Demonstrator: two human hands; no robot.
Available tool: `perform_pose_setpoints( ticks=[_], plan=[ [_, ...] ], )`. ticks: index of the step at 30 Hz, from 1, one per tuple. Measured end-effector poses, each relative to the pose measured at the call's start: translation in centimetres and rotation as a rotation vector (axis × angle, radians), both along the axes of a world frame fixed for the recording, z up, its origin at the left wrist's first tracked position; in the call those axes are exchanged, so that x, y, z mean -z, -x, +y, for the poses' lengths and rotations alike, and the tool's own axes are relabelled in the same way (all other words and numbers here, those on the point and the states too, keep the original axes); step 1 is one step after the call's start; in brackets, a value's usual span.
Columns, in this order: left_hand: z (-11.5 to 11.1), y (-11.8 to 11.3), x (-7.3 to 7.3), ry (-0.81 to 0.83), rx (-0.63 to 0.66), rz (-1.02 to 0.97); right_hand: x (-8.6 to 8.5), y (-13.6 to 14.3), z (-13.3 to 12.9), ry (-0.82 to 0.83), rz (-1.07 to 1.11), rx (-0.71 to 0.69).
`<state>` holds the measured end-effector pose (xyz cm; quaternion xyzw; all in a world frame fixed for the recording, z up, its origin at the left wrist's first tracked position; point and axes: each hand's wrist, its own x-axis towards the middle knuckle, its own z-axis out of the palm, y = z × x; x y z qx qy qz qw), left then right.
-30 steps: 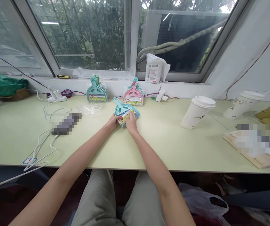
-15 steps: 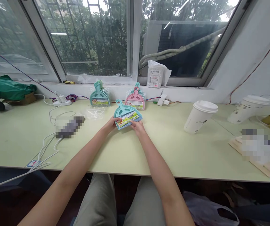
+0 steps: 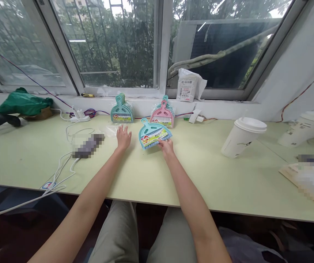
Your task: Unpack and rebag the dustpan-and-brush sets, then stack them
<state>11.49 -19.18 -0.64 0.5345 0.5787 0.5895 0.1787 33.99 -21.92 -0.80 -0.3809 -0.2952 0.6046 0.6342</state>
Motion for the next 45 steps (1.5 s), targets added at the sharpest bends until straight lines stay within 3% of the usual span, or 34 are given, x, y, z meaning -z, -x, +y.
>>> perform_pose_setpoints(
  ticks=[5, 10, 17, 20, 23, 26, 33, 41, 45],
  plan=[
    [0.0, 2.6, 0.9, 0.137, 0.074, -0.034, -0.1, -0.6, 0.3, 0.049, -0.025, 0.066],
    [0.4, 3.9, -0.2, 0.140, 0.187, 0.037, 0.0, -1.1, 0.5, 0.059, -0.064, 0.062],
    [0.0, 2.3, -0.1, 0.157, 0.057, 0.210, 0.4, -1.3, 0.6, 0.030, -0.113, -0.008],
    [-0.3, 1.7, 0.3, 0.218, 0.145, 0.365, 0.4, -1.3, 0.7, 0.004, -0.130, -0.049],
    [0.0, 1.9, 0.3, 0.229, 0.216, 0.392, 0.4, -1.4, 0.8, 0.000, -0.143, -0.063],
    [0.3, 2.3, 0.0, 0.229, 0.172, 0.460, 0.4, -1.5, 0.9, 0.010, -0.148, -0.071],
    [-0.2, 2.5, -0.2, 0.299, -0.030, 0.844, -0.5, -1.6, 0.0, 0.046, -0.184, -0.162],
    [0.2, 3.3, 0.1, 0.267, -0.036, 0.793, -1.0, -1.1, -0.9, 0.019, -0.216, -0.303],
    [0.0, 2.9, -0.4, 0.173, -0.050, 0.733, -0.7, -1.1, -0.6, 0.042, -0.197, -0.245]
  ],
)
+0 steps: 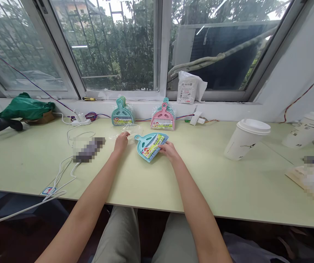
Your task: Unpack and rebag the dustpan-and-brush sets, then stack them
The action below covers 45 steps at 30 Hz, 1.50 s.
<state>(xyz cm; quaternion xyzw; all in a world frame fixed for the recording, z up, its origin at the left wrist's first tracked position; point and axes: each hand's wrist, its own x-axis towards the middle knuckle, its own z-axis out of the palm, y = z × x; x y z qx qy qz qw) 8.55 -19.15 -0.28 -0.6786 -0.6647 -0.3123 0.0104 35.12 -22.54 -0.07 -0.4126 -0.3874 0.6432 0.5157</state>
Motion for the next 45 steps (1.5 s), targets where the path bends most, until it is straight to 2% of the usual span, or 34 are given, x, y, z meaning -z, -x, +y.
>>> perform_pose_setpoints(
  ticks=[5, 11, 13, 16, 19, 21, 22, 24, 26, 31, 34, 37, 39, 45],
  plan=[
    [-0.2, -0.8, -0.1, -0.082, 0.165, -0.023, 0.3, -0.3, 0.5, 0.032, 0.015, 0.120],
    [-0.6, -2.5, -0.2, -0.149, 0.403, 0.004, 0.3, -0.2, 0.6, -0.010, 0.015, 0.015],
    [-1.0, -3.1, -0.6, -0.195, 0.444, -0.033, 0.3, 0.0, 0.5, -0.023, 0.028, 0.012],
    [-1.3, -3.9, -1.2, -0.360, 0.351, -0.171, 0.3, 0.1, 0.5, -0.044, 0.076, 0.052],
    [-1.2, -4.5, -1.5, -0.481, 0.084, -0.516, 0.3, 0.1, 0.4, -0.068, 0.124, 0.092],
    [-0.8, -4.7, -1.6, -0.364, 0.001, -0.868, 0.2, 0.0, 0.4, -0.082, 0.137, 0.098],
    [-0.6, -4.8, -1.6, -0.243, 0.034, -1.047, 0.2, 0.0, 0.4, -0.085, 0.136, 0.096],
    [-0.3, -4.8, -1.5, 0.026, 0.215, -1.315, 0.1, 0.1, 0.3, -0.088, 0.127, 0.079],
    [-0.2, -4.7, -1.4, 0.186, 0.388, -1.425, 0.0, 0.2, 0.3, -0.086, 0.119, 0.061],
    [-0.5, -3.9, -1.4, 0.280, 0.541, -1.473, 0.0, 0.3, 0.4, -0.067, 0.153, 0.121],
    [-0.8, -3.1, -1.5, 0.371, 0.703, -1.400, 0.2, -0.1, 0.7, -0.052, 0.205, 0.236],
    [-1.1, -2.9, -1.5, 0.445, 0.778, -1.311, 0.3, -0.6, 1.0, -0.037, 0.238, 0.297],
    [-1.2, -3.0, -1.4, 0.492, 0.806, -1.270, 0.2, -0.7, 1.1, -0.029, 0.245, 0.279],
    [-1.7, -3.3, -1.7, 0.583, 0.916, -1.133, -0.7, -0.3, 0.2, -0.079, 0.211, 0.099]
  ],
)
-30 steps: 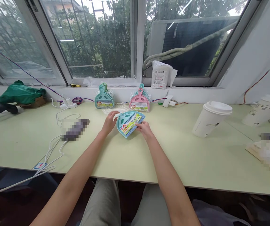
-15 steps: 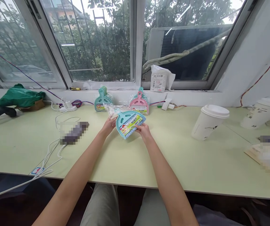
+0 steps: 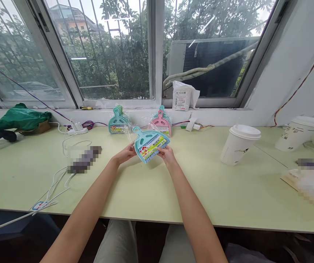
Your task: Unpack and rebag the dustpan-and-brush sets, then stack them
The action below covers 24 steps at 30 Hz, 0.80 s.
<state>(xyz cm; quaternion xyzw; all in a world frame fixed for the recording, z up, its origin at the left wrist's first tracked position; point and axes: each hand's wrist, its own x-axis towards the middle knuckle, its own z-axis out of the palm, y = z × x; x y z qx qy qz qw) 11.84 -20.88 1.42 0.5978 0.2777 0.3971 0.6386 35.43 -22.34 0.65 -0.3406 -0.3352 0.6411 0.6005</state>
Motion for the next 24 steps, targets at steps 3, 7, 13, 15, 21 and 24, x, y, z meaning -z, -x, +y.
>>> perform_pose_setpoints(
  ticks=[3, 7, 13, 15, 21, 24],
  plan=[
    [-0.6, 0.0, -0.3, 0.006, 0.097, 0.034, -0.3, 0.3, -0.3, -0.020, 0.023, 0.019],
    [-0.8, -0.3, -0.6, 0.011, 0.181, -0.007, -0.2, 0.2, -0.2, -0.052, 0.064, 0.063],
    [0.2, -1.8, -0.2, 0.010, -0.100, -0.154, -0.1, 0.2, 0.0, -0.083, 0.030, 0.050],
    [0.2, -2.4, 0.0, 0.037, -0.123, -0.136, -0.1, 0.4, -0.1, -0.107, 0.014, 0.061],
    [-0.9, -4.3, 0.1, 0.129, 0.006, -0.069, -0.2, 0.5, -0.1, -0.122, 0.006, 0.217],
    [-1.3, -5.2, -0.1, 0.102, 0.023, -0.101, -0.1, 0.4, 0.1, -0.113, 0.032, 0.242]
  ],
)
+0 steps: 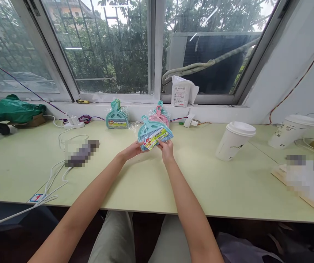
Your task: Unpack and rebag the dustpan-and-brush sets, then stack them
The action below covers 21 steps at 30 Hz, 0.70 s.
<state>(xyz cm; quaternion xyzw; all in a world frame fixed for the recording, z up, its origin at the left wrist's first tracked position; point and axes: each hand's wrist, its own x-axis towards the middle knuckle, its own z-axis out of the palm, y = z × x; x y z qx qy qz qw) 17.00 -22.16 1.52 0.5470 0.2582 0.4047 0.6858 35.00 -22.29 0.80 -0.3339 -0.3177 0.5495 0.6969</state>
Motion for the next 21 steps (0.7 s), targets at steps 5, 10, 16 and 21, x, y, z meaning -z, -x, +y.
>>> perform_pose_setpoints(
  ticks=[5, 10, 16, 21],
  plan=[
    [0.0, -1.3, -0.1, -0.075, -0.218, -0.004, 0.1, 0.0, -0.1, 0.002, 0.016, 0.030],
    [0.2, -2.0, 0.1, 0.007, -0.448, 0.063, 0.2, 0.0, -0.1, 0.018, 0.016, 0.032],
    [0.7, -2.5, 0.8, -0.069, -0.509, 0.061, 0.4, -0.2, 0.3, 0.043, 0.029, -0.013],
    [0.8, -3.0, 1.5, -0.314, -0.595, 0.150, 0.5, -0.5, 0.7, 0.123, 0.071, -0.036]
  ],
)
